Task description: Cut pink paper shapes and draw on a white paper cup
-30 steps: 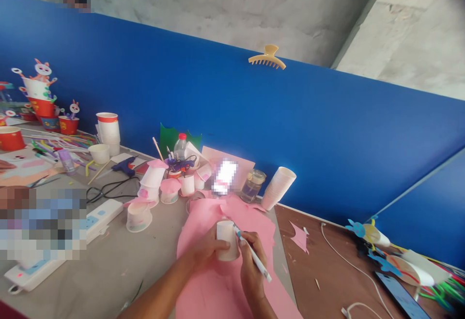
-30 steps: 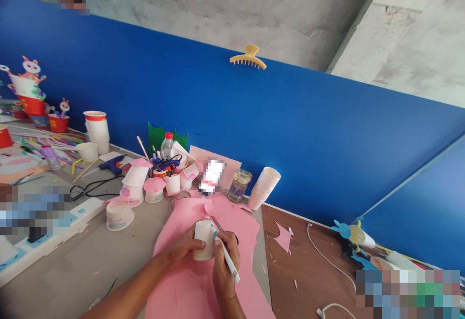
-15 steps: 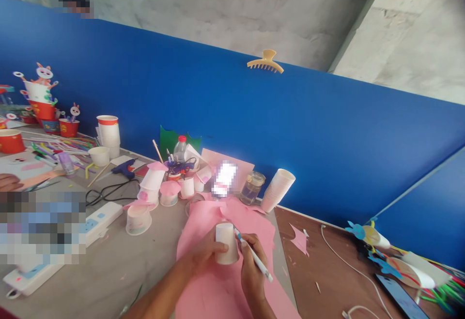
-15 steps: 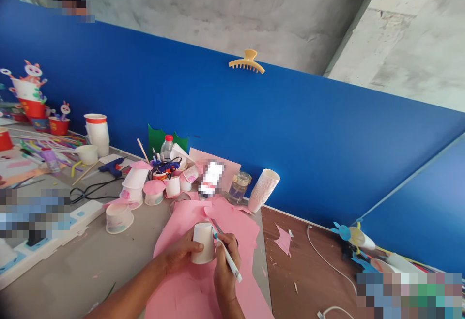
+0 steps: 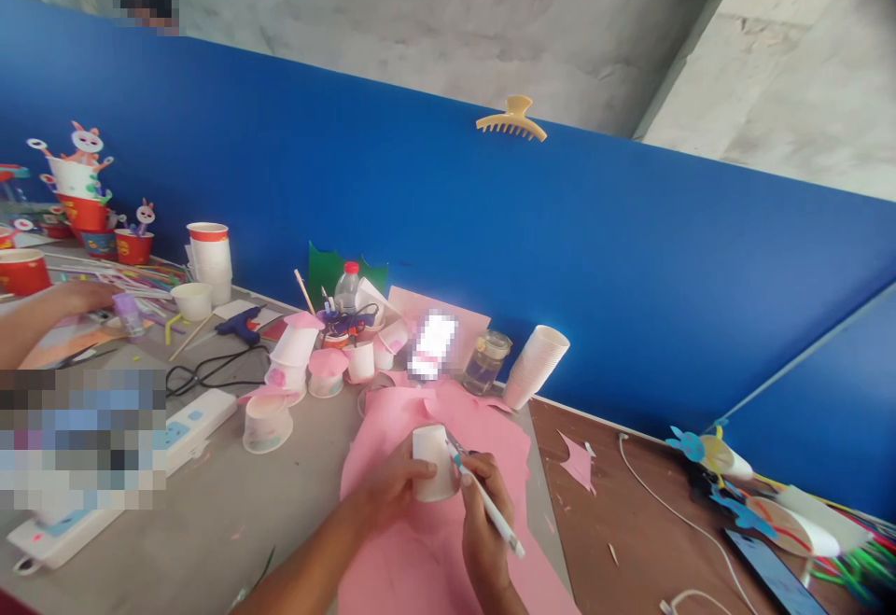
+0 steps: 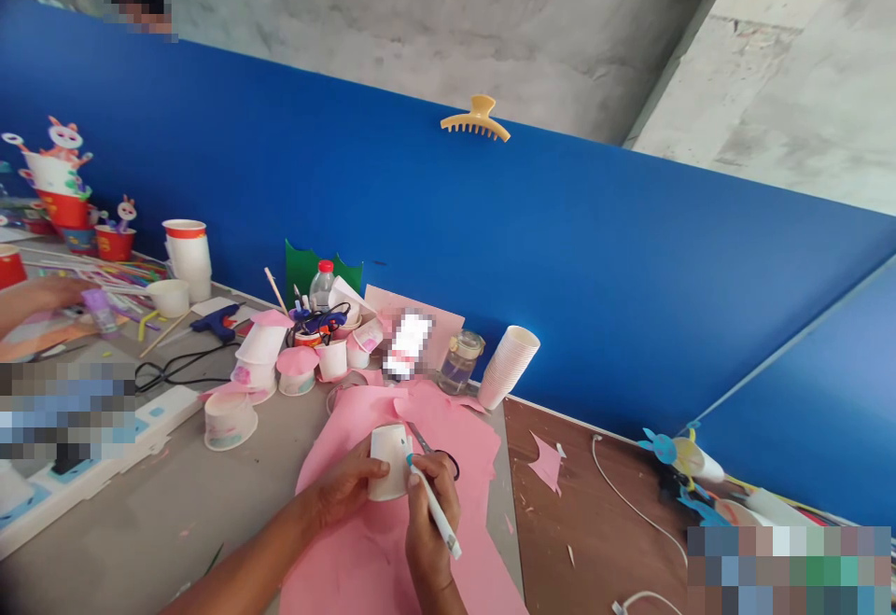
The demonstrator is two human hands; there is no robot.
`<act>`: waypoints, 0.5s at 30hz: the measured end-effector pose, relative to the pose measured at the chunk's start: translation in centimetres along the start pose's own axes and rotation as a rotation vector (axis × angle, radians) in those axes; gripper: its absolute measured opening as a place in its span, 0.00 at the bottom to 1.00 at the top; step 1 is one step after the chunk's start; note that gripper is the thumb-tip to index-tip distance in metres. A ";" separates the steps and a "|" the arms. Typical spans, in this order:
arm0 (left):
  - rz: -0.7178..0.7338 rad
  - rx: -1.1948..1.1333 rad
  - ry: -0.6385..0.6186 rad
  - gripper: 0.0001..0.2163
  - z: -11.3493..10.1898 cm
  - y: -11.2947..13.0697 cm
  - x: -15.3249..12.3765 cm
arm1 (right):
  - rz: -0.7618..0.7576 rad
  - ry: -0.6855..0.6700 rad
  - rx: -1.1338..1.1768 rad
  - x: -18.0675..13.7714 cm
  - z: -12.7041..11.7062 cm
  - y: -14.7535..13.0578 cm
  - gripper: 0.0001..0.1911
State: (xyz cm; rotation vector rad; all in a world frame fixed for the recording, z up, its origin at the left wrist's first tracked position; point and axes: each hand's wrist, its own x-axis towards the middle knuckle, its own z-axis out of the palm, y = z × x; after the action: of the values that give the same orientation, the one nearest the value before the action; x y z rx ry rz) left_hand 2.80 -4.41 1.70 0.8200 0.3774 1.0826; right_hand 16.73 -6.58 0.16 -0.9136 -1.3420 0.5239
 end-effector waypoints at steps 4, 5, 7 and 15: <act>0.001 -0.004 -0.029 0.15 -0.1 -0.1 0.0 | -0.100 -0.029 0.007 -0.1 0.2 -0.4 0.06; 0.001 -0.001 -0.029 0.15 -0.1 -0.1 0.0 | -0.120 -0.034 -0.002 -0.1 0.3 -0.5 0.06; 0.001 0.006 -0.022 0.14 -0.1 0.0 0.0 | -0.152 -0.044 -0.021 0.0 0.3 -0.6 0.06; 0.002 0.017 -0.007 0.12 0.2 0.1 -0.1 | -0.199 -0.083 -0.036 0.1 0.3 -1.0 0.06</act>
State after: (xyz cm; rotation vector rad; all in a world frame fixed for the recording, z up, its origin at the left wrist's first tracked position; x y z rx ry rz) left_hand 2.79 -4.52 1.89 0.8395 0.3806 1.0790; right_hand 16.27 -7.00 1.06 -0.7835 -1.5035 0.3885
